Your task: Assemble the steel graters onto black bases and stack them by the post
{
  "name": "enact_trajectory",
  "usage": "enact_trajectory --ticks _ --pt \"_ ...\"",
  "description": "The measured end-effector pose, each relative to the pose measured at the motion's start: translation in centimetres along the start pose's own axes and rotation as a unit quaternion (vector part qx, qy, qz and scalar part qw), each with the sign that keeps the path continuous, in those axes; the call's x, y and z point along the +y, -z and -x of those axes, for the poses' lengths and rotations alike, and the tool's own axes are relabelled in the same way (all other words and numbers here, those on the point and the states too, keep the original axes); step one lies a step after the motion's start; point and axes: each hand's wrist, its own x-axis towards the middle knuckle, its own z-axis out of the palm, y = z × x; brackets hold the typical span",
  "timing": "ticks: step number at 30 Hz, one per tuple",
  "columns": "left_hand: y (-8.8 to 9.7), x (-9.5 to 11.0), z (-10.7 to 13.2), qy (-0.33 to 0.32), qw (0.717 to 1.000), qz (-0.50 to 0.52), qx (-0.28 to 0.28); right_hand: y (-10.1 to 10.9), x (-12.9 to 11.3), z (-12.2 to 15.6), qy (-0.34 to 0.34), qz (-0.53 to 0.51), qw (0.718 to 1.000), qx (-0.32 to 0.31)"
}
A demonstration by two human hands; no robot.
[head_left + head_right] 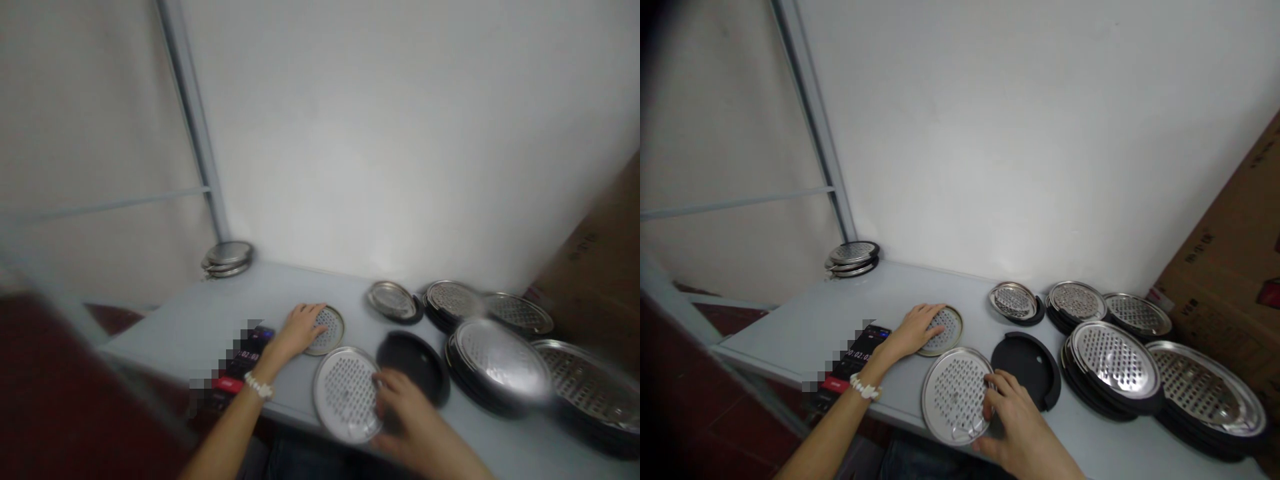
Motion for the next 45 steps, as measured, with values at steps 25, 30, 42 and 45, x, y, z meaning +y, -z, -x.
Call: enact_trajectory --ticks 25,30,42,45 --pt "2.7 -2.1 1.3 0.051 0.996 -0.048 -0.051 -0.3 0.7 0.0 0.007 -0.007 1.0 0.006" --pt "2.6 -2.0 1.2 0.057 0.997 -0.03 -0.049 -0.4 0.7 0.1 0.009 -0.014 1.0 0.018" --pt "1.8 -3.1 0.8 0.041 0.998 -0.029 -0.048 -1.2 1.7 0.0 0.003 -0.019 0.999 0.039" --pt "1.7 -3.4 0.8 0.039 0.998 -0.025 -0.051 -1.3 1.9 0.1 0.013 -0.024 0.998 0.049"
